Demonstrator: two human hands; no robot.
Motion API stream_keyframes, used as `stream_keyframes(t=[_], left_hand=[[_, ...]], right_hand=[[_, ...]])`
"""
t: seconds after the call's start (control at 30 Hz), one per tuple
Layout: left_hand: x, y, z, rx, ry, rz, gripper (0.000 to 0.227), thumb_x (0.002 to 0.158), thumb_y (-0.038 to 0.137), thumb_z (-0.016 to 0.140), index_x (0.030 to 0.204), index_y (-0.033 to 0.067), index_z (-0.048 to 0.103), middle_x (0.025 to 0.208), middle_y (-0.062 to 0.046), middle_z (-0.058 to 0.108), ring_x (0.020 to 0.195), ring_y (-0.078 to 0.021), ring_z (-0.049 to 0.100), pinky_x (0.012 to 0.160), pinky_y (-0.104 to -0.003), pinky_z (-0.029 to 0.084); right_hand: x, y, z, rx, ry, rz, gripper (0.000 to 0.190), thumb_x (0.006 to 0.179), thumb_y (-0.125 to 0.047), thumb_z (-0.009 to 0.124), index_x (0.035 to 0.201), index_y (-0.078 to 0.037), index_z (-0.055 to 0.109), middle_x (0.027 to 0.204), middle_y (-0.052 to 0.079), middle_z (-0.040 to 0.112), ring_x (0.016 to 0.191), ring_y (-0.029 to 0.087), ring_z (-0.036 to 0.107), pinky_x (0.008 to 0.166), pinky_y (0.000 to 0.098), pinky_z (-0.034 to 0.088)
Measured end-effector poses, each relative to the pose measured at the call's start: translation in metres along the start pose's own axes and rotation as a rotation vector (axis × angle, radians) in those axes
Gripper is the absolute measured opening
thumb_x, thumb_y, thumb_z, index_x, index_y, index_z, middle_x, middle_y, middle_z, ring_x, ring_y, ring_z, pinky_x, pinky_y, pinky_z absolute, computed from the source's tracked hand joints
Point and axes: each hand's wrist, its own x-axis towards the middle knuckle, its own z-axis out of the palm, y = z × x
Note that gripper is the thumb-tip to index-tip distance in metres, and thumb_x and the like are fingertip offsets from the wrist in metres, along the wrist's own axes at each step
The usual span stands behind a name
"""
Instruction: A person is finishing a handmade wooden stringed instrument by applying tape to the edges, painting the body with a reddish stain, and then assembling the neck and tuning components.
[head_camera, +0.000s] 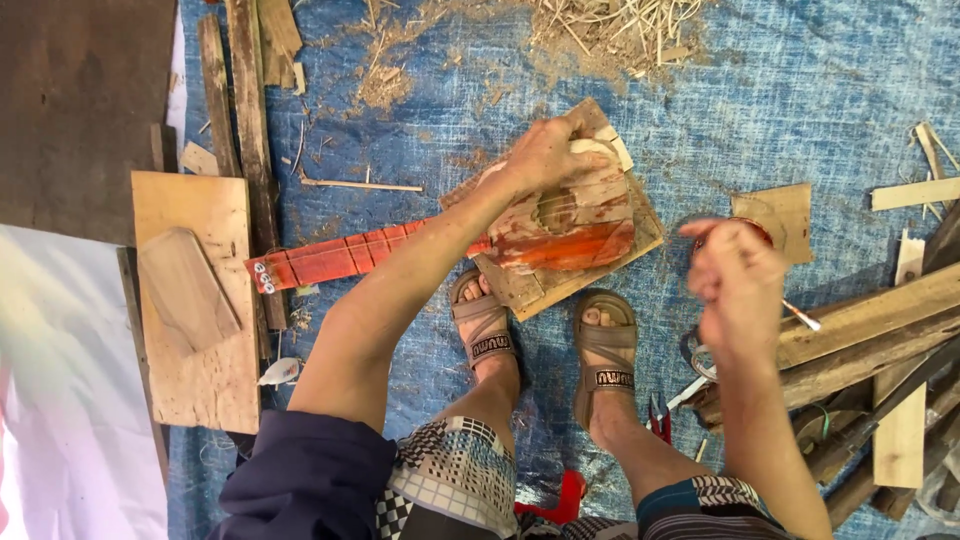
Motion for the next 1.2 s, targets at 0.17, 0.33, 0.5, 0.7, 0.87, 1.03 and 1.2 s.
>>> stream_keyframes(t=[0.17,0.33,0.5,0.7,0.87,1.03,1.2], left_hand=[[-0.017,0.007,0.001,0.299,0.173,0.057,0.050,0.087,0.028,0.078,0.134,0.0221,0.061,0.119,-0.003,0.063,0.115,-0.0248,0.054,0.100,-0.046,0.046],[-0.032,0.045,-0.001,0.332,0.287,0.205,0.046,0.091,0.033,0.076,0.134,0.0272,0.062,0.152,-0.009,0.055,0.114,-0.0286,0.061,0.090,-0.045,0.050],[-0.033,0.084,0.010,-0.664,-0.268,0.174,0.020,0.091,0.017,0.069,0.108,0.0103,0.077,0.103,-0.011,0.082,0.086,-0.0177,0.080,0.077,-0.028,0.070],[-0.046,0.038,-0.029,-0.865,-0.359,0.156,0.027,0.103,0.026,0.059,0.086,0.0074,0.066,0.073,-0.005,0.065,0.059,-0.0107,0.057,0.053,-0.021,0.048],[-0.090,0.000,-0.069,-1.061,-0.409,-0.012,0.020,0.103,0.023,0.059,0.108,0.0064,0.068,0.096,-0.008,0.070,0.087,-0.0168,0.067,0.075,-0.029,0.056],[-0.093,0.012,-0.074,-1.110,-0.342,0.017,0.014,0.099,0.022,0.064,0.090,0.0122,0.065,0.092,-0.007,0.072,0.094,-0.0189,0.071,0.093,-0.039,0.061],[-0.088,0.081,-0.064,-0.989,-0.370,0.242,0.027,0.106,0.030,0.056,0.108,0.0063,0.069,0.100,-0.014,0.067,0.103,-0.0265,0.070,0.094,-0.041,0.060]], right_hand=[[0.031,-0.005,-0.012,0.048,0.015,0.077,0.017,0.111,-0.016,0.056,0.099,-0.010,0.067,0.083,-0.004,0.060,0.051,-0.001,0.037,0.045,0.0141,0.033],[0.056,-0.025,0.010,-0.042,-0.048,0.062,0.021,0.115,-0.013,0.052,0.100,-0.008,0.066,0.073,-0.006,0.056,0.053,-0.001,0.035,0.049,0.0142,0.033],[0.063,-0.036,0.037,-0.064,-0.158,-0.007,0.015,0.112,-0.019,0.057,0.109,-0.010,0.069,0.062,-0.010,0.048,0.051,-0.001,0.035,0.050,0.0145,0.033],[0.040,-0.007,0.004,-0.332,-0.768,-0.149,0.030,0.099,-0.030,0.058,0.119,-0.015,0.074,0.091,0.007,0.077,0.075,0.013,0.068,0.061,0.0218,0.057],[0.043,0.049,-0.037,-0.294,-0.272,0.096,0.033,0.098,-0.022,0.064,0.125,-0.004,0.069,0.106,0.012,0.071,0.094,0.019,0.066,0.086,0.0312,0.056],[0.047,0.075,-0.009,-0.443,-0.136,-0.153,0.029,0.097,-0.003,0.072,0.126,-0.005,0.070,0.099,0.008,0.072,0.077,0.011,0.059,0.064,0.0202,0.048],[0.065,0.109,0.007,-0.745,-0.133,-0.607,0.020,0.090,-0.009,0.091,0.107,-0.011,0.083,0.089,0.006,0.067,0.078,0.025,0.068,0.061,0.0330,0.053]])
